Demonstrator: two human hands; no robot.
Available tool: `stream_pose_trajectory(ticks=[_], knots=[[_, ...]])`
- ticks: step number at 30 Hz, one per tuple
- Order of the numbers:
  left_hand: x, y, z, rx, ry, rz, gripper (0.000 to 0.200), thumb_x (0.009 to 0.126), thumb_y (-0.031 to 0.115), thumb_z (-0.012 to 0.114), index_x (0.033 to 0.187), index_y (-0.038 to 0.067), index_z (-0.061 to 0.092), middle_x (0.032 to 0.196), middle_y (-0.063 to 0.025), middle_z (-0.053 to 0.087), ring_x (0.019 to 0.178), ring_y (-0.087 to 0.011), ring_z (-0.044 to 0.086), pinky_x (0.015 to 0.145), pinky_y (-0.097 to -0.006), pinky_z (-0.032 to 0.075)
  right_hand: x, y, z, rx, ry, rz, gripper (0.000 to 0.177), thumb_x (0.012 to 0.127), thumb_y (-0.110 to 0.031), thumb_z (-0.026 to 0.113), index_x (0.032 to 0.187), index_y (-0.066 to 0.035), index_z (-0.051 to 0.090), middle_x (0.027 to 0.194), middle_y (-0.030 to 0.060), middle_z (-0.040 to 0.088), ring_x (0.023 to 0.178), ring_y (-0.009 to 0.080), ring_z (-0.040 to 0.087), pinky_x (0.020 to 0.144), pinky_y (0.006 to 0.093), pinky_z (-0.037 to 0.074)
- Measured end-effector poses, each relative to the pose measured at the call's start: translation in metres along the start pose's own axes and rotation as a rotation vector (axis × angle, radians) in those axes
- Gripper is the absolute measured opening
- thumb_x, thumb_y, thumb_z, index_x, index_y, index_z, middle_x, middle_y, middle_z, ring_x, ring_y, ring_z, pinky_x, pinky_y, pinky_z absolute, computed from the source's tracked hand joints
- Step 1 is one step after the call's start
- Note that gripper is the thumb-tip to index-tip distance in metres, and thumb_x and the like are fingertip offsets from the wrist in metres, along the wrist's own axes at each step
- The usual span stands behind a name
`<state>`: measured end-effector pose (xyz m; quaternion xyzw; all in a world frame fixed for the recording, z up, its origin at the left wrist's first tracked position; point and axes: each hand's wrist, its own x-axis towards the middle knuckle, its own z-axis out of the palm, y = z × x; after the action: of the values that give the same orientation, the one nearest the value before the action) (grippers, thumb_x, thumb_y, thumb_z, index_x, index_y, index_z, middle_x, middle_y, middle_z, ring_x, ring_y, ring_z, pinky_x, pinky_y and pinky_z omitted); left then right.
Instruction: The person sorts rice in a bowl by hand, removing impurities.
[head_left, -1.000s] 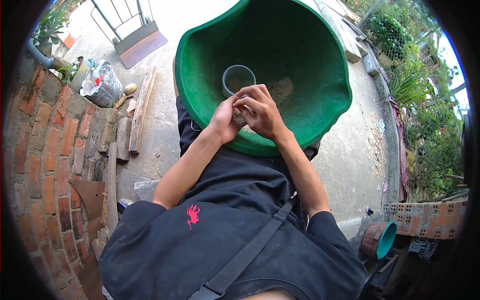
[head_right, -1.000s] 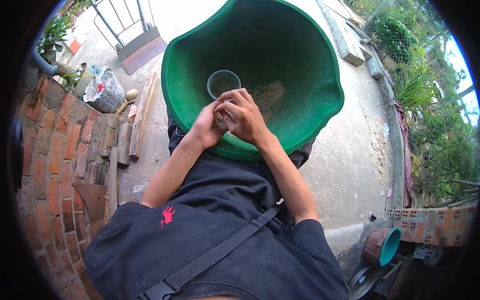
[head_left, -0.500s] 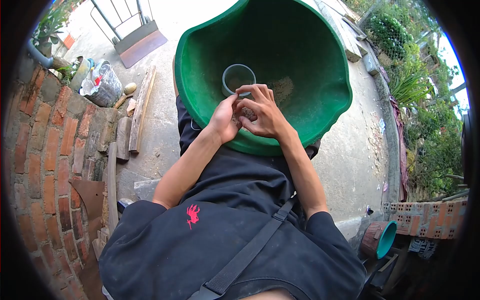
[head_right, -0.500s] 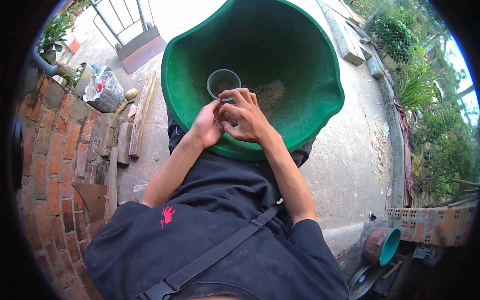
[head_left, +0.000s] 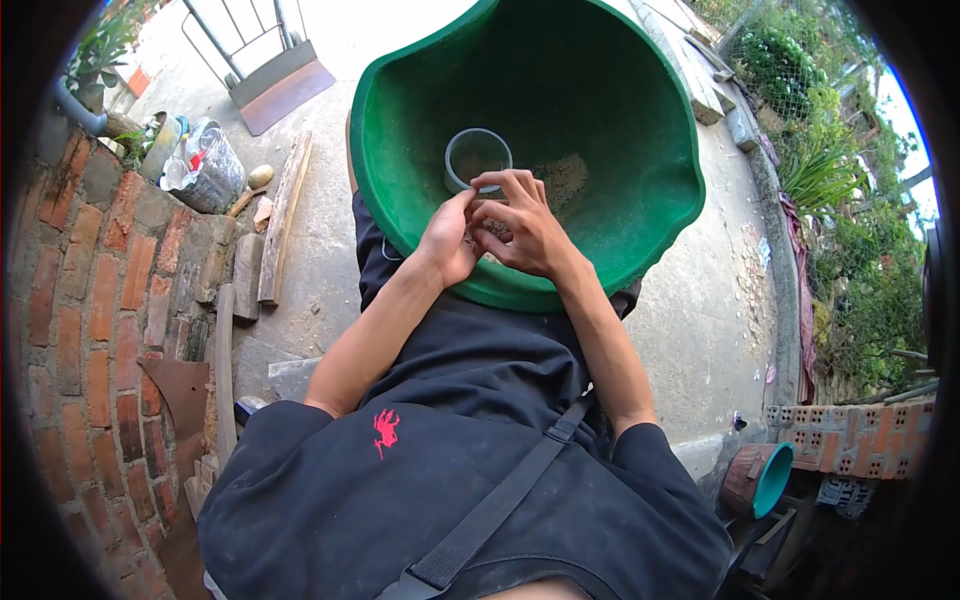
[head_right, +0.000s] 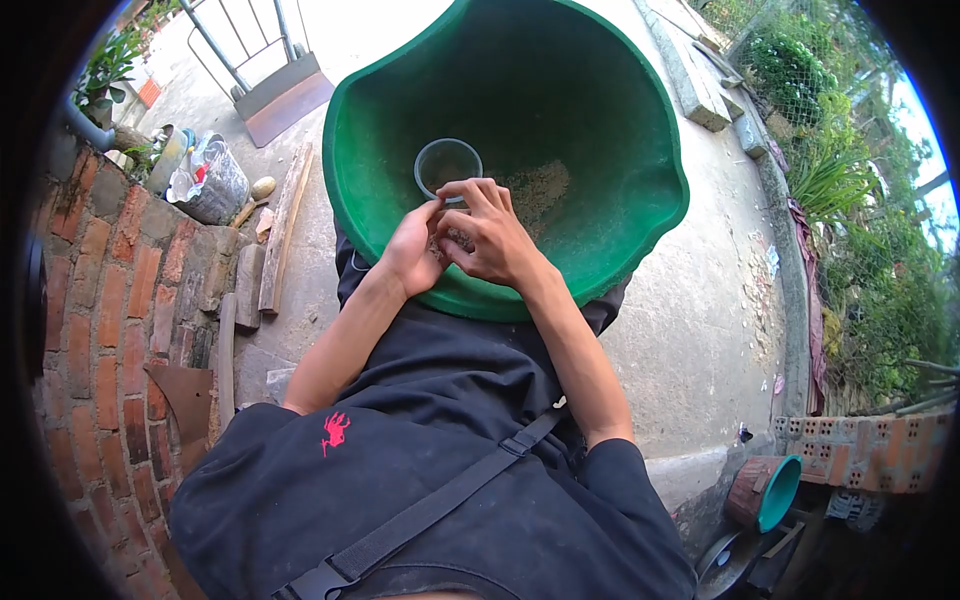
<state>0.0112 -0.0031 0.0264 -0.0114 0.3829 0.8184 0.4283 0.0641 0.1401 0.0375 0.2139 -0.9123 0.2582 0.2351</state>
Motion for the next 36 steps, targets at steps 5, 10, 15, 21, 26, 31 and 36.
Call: stream_pose_trajectory(ticks=[5, 10, 15, 21, 26, 31, 36], knots=[[0.001, -0.001, 0.001, -0.017, 0.027, 0.012, 0.03, 0.106, 0.028, 0.03, 0.115, 0.014, 0.055, 0.093, 0.0023, 0.062, 0.079, -0.0093, 0.058, 0.069, -0.0279, 0.05, 0.001, -0.002, -0.002, 0.046, -0.017, 0.022, 0.011, 0.073, -0.01, 0.074, 0.083, -0.012, 0.068, 0.126, 0.0053, 0.055, 0.118, 0.0267, 0.045, 0.099, 0.0407, 0.034], [0.004, 0.0, -0.002, -0.045, -0.005, -0.033, 0.035, 0.106, 0.029, 0.03, 0.113, 0.009, 0.057, 0.098, -0.0027, 0.065, 0.087, -0.0146, 0.064, 0.077, -0.0316, 0.054, 0.005, -0.003, -0.006, 0.315, 0.053, 0.115, 0.013, 0.076, -0.01, 0.075, 0.085, -0.008, 0.067, 0.127, 0.0061, 0.056, 0.119, 0.0273, 0.044, 0.099, 0.0421, 0.038], [0.01, -0.002, -0.004, -0.091, -0.012, -0.042, 0.04, 0.105, 0.031, 0.029, 0.107, 0.004, 0.059, 0.095, -0.0077, 0.067, 0.088, -0.0195, 0.067, 0.082, -0.035, 0.057, 0.005, 0.002, -0.015, 0.502, 0.093, 0.125, 0.009, 0.084, -0.011, 0.073, 0.089, -0.005, 0.069, 0.125, 0.0101, 0.055, 0.117, 0.0245, 0.052, 0.096, 0.0345, 0.044], [0.011, -0.003, -0.007, -0.063, -0.067, -0.023, 0.044, 0.105, 0.032, 0.03, 0.101, 0.0, 0.06, 0.091, -0.01, 0.067, 0.086, -0.0233, 0.068, 0.081, -0.035, 0.058, 0.001, 0.007, -0.014, 0.927, 0.161, 0.318, 0.005, 0.092, -0.007, 0.066, 0.093, -0.002, 0.065, 0.119, 0.0078, 0.055, 0.098, 0.011, 0.056, 0.081, 0.024, 0.049], [0.01, -0.002, -0.006, -0.06, -0.068, -0.041, 0.047, 0.105, 0.033, 0.032, 0.106, -0.004, 0.06, 0.089, -0.0107, 0.067, 0.085, -0.024, 0.068, 0.081, -0.0352, 0.058, 0.002, 0.008, -0.011, 1.017, 0.204, 0.377, 0.004, 0.094, -0.007, 0.063, 0.095, -0.003, 0.063, 0.118, 0.0074, 0.054, 0.093, 0.0087, 0.056, 0.078, 0.0222, 0.05], [0.011, -0.002, -0.006, -0.046, -0.054, -0.047, 0.048, 0.104, 0.033, 0.032, 0.109, -0.005, 0.06, 0.089, -0.0107, 0.067, 0.085, -0.0238, 0.067, 0.081, -0.0351, 0.057, 0.003, 0.007, -0.012, 1.018, 0.191, 0.378, 0.005, 0.096, -0.008, 0.062, 0.096, -0.003, 0.061, 0.116, 0.007, 0.054, 0.095, 0.0076, 0.055, 0.078, 0.0209, 0.05], [0.013, -0.003, -0.009, -0.056, -0.079, -0.051, 0.048, 0.104, 0.033, 0.031, 0.108, -0.005, 0.06, 0.089, -0.0105, 0.067, 0.085, -0.0235, 0.067, 0.081, -0.0348, 0.057, 0.003, 0.005, -0.012, 1.075, 0.202, 0.394, 0.005, 0.096, -0.008, 0.061, 0.097, -0.004, 0.06, 0.113, 0.006, 0.056, 0.094, 0.0078, 0.055, 0.077, 0.021, 0.05]])
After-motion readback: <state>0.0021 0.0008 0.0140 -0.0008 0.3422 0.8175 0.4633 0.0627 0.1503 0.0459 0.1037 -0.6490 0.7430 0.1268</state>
